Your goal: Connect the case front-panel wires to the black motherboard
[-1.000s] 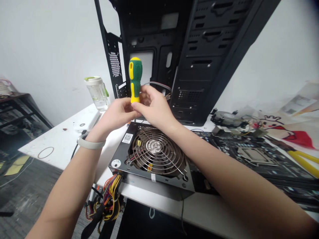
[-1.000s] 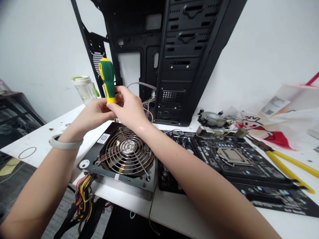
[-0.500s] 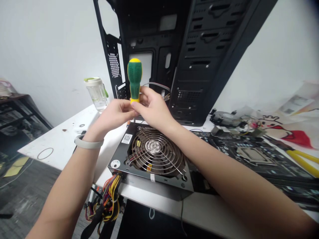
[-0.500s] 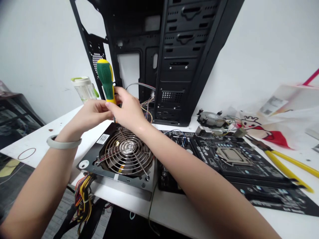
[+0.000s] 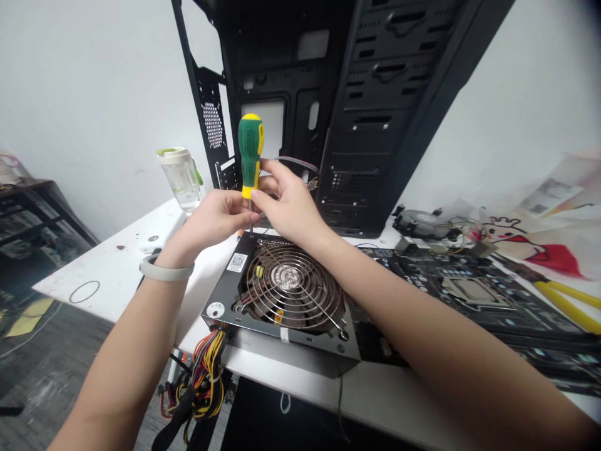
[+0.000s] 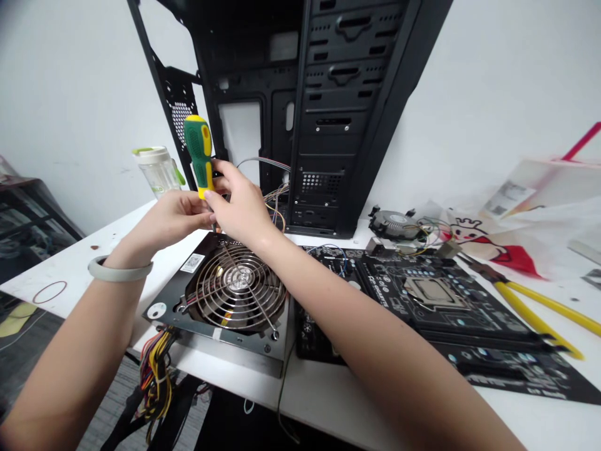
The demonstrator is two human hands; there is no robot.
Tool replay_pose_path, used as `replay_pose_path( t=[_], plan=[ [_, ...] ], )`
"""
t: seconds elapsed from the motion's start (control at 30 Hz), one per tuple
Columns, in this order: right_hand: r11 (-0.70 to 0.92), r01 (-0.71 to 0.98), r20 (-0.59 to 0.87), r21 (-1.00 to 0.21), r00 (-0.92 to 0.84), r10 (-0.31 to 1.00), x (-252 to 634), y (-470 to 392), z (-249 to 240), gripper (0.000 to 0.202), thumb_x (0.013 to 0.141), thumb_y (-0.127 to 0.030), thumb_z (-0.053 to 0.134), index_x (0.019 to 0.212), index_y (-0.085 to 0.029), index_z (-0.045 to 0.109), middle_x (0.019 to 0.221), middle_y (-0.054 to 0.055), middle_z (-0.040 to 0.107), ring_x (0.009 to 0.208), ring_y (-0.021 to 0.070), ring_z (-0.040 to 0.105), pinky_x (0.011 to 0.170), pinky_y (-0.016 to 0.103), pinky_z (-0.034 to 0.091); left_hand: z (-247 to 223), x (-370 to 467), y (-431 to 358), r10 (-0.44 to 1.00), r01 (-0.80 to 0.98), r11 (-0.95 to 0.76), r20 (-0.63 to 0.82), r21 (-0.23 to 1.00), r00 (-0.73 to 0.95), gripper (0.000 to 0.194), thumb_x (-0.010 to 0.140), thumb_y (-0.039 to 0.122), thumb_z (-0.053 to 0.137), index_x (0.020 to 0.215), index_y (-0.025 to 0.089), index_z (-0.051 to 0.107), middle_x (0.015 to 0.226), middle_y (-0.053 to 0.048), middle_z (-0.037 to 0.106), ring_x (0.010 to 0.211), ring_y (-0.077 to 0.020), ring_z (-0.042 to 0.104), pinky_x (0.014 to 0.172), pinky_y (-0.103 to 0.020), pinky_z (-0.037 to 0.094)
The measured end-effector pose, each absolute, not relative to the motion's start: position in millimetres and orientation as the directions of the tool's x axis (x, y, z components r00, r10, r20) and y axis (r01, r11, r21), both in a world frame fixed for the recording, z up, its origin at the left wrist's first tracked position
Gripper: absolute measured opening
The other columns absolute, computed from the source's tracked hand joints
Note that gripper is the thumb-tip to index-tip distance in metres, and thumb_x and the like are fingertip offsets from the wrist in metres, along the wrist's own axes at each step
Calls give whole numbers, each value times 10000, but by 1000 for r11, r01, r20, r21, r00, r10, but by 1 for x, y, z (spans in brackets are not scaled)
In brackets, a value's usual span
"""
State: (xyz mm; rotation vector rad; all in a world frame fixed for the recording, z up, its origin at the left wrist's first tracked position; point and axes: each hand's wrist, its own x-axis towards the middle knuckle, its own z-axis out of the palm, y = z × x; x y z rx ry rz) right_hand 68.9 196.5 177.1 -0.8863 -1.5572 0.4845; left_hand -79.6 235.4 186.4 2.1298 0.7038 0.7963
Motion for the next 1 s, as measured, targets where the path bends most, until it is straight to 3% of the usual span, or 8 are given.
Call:
replay_pose_path(
  t=[0.17,0.33,0.43,0.53,0.7,0.9,1.0],
  plan=[
    [609,325,656,-724,50,753,68,196,176,329,783,-179,616,1102,-226,552,894,-5,657,887,193,662,960,450,569,181,-72,234,719,216,-600,401,771,567,257,649,307,722,823,139,632,791,-42,662,721,-152,584,634,-264,459],
    [622,353,679,-699,54,732,68,197,175,258,788,-172,605,1042,-206,577,965,26,664,962,213,652,995,459,547,185,-76,234,737,310,-606,371,732,565,199,685,323,697,663,142,615,635,-6,604,599,-111,517,555,-232,387],
    [620,291,653,-729,22,757,67,197,175,335,812,-124,538,1134,-216,559,1030,17,691,1037,200,655,1043,444,521,185,-81,236,727,311,-604,347,734,593,195,714,335,678,674,150,631,613,-7,612,582,-118,539,555,-243,408],
    [593,263,623,-761,38,782,68,197,175,432,795,-88,527,1208,-215,533,993,0,706,986,186,671,1048,453,517,184,-83,238,715,293,-600,335,744,614,183,738,339,661,726,156,652,636,-17,638,605,-138,581,595,-268,451],
    [607,364,661,-707,35,749,69,198,175,400,770,-118,598,1154,-221,559,887,-11,676,887,191,665,952,433,556,183,-78,234,692,285,-625,347,727,633,171,746,313,642,732,143,659,709,-32,683,635,-135,583,610,-260,443],
    [618,277,636,-735,-33,771,69,200,174,400,854,-128,503,1245,-210,520,1124,37,695,1089,192,648,1060,430,493,182,-80,237,668,317,-656,332,685,666,220,781,346,604,719,144,663,712,-31,676,632,-126,549,617,-261,418],
    [612,274,629,-742,-28,776,68,198,175,428,835,-132,537,1260,-179,512,1028,39,702,1012,199,664,1013,425,519,183,-78,236,664,292,-660,356,692,657,215,768,354,618,723,145,645,702,-22,663,638,-128,550,613,-255,416]
  ],
)
